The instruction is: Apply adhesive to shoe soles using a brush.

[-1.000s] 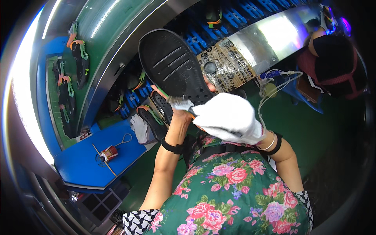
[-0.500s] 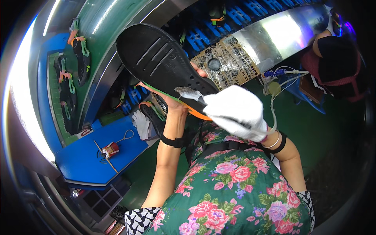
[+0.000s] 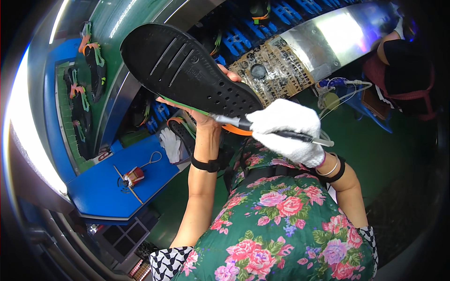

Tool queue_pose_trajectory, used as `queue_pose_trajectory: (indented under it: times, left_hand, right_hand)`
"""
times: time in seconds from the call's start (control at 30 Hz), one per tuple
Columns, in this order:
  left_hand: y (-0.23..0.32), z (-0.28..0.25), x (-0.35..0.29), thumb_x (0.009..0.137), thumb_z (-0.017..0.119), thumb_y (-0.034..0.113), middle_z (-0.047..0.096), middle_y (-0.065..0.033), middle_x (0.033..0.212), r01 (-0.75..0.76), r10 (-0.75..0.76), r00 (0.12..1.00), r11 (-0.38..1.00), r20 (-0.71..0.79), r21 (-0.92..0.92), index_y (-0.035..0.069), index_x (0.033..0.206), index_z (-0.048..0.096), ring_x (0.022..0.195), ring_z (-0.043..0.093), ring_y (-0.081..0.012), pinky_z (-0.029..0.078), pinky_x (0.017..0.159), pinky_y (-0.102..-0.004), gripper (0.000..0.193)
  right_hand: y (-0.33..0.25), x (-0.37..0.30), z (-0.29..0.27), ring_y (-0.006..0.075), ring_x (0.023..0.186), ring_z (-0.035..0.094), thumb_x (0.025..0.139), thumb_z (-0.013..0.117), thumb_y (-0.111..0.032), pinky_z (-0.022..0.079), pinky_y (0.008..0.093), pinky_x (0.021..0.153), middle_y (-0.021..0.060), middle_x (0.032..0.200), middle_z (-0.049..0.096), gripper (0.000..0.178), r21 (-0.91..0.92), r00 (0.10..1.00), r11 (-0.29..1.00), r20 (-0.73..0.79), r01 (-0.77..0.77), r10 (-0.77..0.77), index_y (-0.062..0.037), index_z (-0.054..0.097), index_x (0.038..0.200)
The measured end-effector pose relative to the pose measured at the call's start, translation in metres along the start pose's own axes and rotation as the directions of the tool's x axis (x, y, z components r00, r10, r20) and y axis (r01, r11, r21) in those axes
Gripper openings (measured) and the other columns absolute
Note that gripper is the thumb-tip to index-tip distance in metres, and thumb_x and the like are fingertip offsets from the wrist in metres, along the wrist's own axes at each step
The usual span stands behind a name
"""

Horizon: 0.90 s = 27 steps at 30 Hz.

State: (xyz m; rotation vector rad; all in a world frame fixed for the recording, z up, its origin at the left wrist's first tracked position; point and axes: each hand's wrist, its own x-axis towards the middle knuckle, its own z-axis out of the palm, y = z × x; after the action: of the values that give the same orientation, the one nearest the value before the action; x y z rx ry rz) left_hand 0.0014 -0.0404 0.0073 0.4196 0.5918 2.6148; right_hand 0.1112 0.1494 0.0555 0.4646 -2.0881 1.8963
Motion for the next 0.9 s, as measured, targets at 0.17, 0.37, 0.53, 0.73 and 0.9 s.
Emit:
queue_pose_trajectory:
  times: [0.17, 0.37, 0.53, 0.73, 0.9]
  left_hand:
    - [0.006, -0.006, 0.0, 0.063, 0.048, 0.1, 0.062, -0.0196, 0.109, 0.025, -0.024, 1.0, 0.998, -0.019, 0.058, -0.011, 0.124, 0.053, 0.106, 0.063, -0.0324, 0.051, 0.102, -0.0479, 0.126]
    - [0.009, -0.01, 0.003, 0.072, 0.055, 0.092, 0.061, -0.0222, 0.11, -0.002, 0.001, 0.998, 1.0, 0.055, 0.011, -0.011, 0.126, 0.051, 0.11, 0.062, -0.0355, 0.052, 0.102, -0.0483, 0.117]
    - [0.01, 0.001, 0.008, 0.084, 0.063, 0.076, 0.061, -0.02, 0.109, -0.029, 0.025, 0.996, 0.998, 0.08, 0.051, -0.012, 0.125, 0.052, 0.11, 0.063, -0.0326, 0.052, 0.102, -0.0475, 0.098]
    - [0.015, 0.005, 0.014, 0.089, 0.061, 0.071, 0.062, -0.0189, 0.108, -0.002, -0.004, 0.996, 0.998, 0.086, 0.066, -0.011, 0.123, 0.054, 0.106, 0.065, -0.0327, 0.053, 0.101, -0.0479, 0.089]
    - [0.015, 0.001, 0.015, 0.092, 0.06, 0.067, 0.062, -0.0186, 0.108, -0.033, 0.027, 0.997, 0.997, 0.078, 0.076, -0.011, 0.121, 0.055, 0.105, 0.066, -0.0323, 0.053, 0.099, -0.0483, 0.084]
  right_hand:
    - [-0.004, 0.002, -0.002, 0.0256, 0.084, 0.072, 0.075, 0.083, 0.0, 0.057, 0.0354, 0.075, 0.0102, 0.097, 0.076, 0.027, -0.137, 0.989, 0.98, 0.065, 0.144, -0.136, -0.0032, 0.077, 0.101]
    - [0.004, 0.002, -0.001, 0.0268, 0.082, 0.074, 0.072, 0.082, 0.002, 0.058, 0.0355, 0.076, 0.0145, 0.092, 0.076, 0.017, 0.012, 0.999, 0.999, -0.032, -0.033, 0.034, -0.0031, 0.077, 0.087]
    - [-0.002, 0.004, -0.001, 0.0271, 0.081, 0.073, 0.073, 0.082, 0.001, 0.058, 0.0357, 0.073, 0.0137, 0.093, 0.077, 0.018, -0.067, 0.998, 0.996, 0.033, 0.061, -0.059, -0.0042, 0.078, 0.089]
    - [0.004, 0.005, -0.006, 0.0253, 0.085, 0.073, 0.077, 0.079, 0.001, 0.058, 0.0351, 0.077, 0.0114, 0.095, 0.076, 0.019, -0.104, 0.999, 0.994, 0.03, 0.017, -0.014, -0.0046, 0.078, 0.095]
    - [0.007, 0.003, 0.0, 0.0244, 0.086, 0.073, 0.077, 0.08, 0.001, 0.058, 0.035, 0.078, 0.0112, 0.094, 0.076, 0.017, 0.183, 0.988, 0.972, -0.008, -0.151, 0.155, -0.0044, 0.078, 0.093]
